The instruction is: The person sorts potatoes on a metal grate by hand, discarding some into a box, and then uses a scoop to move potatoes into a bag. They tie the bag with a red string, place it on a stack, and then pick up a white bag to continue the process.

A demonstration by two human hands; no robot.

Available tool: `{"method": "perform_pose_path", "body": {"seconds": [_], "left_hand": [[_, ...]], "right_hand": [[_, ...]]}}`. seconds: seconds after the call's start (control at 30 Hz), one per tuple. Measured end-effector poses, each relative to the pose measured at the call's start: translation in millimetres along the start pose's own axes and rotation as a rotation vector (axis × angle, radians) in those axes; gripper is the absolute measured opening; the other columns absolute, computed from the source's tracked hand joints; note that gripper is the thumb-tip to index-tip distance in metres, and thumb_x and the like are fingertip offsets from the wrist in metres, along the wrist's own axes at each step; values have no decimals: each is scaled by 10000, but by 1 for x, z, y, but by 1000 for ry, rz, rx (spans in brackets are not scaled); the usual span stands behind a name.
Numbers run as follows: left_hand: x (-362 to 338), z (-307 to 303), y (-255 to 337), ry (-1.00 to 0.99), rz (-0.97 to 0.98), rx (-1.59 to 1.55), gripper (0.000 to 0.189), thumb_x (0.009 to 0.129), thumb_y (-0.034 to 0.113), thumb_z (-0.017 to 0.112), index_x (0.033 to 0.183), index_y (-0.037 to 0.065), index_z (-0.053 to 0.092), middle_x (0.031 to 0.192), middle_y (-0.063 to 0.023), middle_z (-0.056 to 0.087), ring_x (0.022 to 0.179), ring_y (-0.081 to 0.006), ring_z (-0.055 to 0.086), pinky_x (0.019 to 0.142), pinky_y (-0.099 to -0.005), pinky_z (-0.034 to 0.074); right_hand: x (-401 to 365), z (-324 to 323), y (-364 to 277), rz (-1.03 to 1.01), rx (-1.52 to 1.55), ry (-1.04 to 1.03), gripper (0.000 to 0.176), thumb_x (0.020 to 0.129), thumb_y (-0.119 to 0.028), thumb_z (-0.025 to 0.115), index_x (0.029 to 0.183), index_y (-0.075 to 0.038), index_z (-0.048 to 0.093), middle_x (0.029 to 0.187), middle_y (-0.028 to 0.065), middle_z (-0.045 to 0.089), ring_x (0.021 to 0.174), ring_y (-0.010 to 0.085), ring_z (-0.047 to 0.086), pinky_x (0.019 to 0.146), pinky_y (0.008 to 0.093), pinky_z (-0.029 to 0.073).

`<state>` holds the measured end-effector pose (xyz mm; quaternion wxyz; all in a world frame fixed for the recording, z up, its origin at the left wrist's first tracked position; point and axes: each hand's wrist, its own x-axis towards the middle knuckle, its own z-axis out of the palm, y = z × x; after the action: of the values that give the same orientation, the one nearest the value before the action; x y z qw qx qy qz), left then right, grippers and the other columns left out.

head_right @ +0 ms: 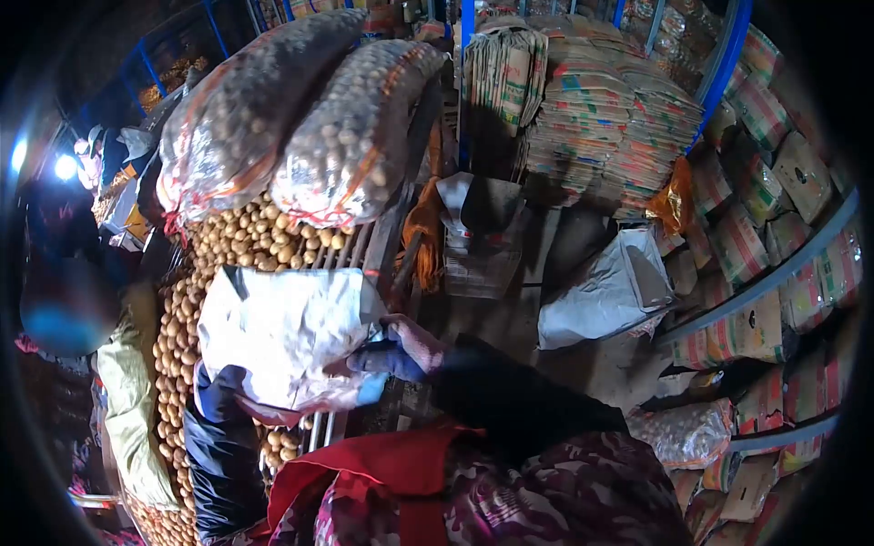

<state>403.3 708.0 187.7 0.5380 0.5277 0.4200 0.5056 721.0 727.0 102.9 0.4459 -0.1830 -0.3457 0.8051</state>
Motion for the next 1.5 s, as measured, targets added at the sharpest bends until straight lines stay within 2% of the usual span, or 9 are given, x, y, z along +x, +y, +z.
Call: {"method": "perform_pose_path", "body": {"seconds": [0.2,0.43,0.53,0.6,0.77,0.87,1.0,1.2,1.5], "left_hand": [[95,98,-73,231,111,349,527,970,203,604,1432,-24,492,1287,-148,648,1146,-233,632,994,-352,486],[237,304,-211,-476,56,957,614,913,291,688,1427,37,469,1337,-262,548,1222,-429,557,1022,-482,474],[313,348,-345,-528,-209,1191,630,898,311,698,1438,86,465,1401,-230,514,1268,-410,532,1055,-493,444],[349,378,-408,-491,-291,1235,639,892,310,702,1443,100,457,1407,-225,513,1275,-400,531,1058,-487,444],[387,416,-511,-308,-598,1256,605,884,270,698,1415,92,470,1320,-211,594,1228,-390,583,992,-450,500],[404,390,-572,-492,-568,1097,575,896,253,679,1398,60,474,1189,-209,667,1116,-399,647,934,-443,530],[414,401,-457,-454,-575,897,519,905,240,678,1364,57,519,1029,-171,703,919,-333,698,845,-411,556],[389,337,-475,247,-729,-383,382,944,299,640,1251,71,627,838,-53,641,632,-173,596,534,-333,517],[417,396,-406,-197,-723,817,362,912,219,662,1243,79,627,1092,-160,698,992,-265,687,841,-378,534]], "right_hand": [[-31,-201,-67,-268,-137,245,483,1014,-287,487,1397,7,491,1344,209,584,1231,331,591,1107,472,441],[-167,-455,-103,-325,-732,1068,487,1002,-206,511,1454,-27,473,1466,176,511,1344,273,510,1145,432,383],[-212,-479,-117,-543,37,1028,462,1023,-207,519,1428,10,480,1416,139,563,1300,263,551,1115,434,415],[-165,-425,-161,0,-821,1338,415,1019,-162,525,1393,17,507,1346,113,604,1231,270,588,1058,411,473],[-148,-470,-145,-469,26,1481,374,989,-102,596,1347,-3,551,1274,93,625,1136,225,613,993,351,489],[-99,-496,-146,-398,-359,1604,312,970,-153,636,1249,-14,622,1203,108,658,1086,226,619,924,380,495],[-25,-523,-167,-218,-1450,1555,244,958,-26,592,1194,22,633,1211,211,630,1130,323,617,1008,425,471],[101,-539,-163,-35,-1665,1135,653,726,-59,656,1366,-160,570,1404,219,517,1301,435,478,1094,520,371],[133,-593,-94,491,-2026,500,621,853,-359,660,1434,-205,504,1572,107,382,1485,351,275,1204,627,134]]}}
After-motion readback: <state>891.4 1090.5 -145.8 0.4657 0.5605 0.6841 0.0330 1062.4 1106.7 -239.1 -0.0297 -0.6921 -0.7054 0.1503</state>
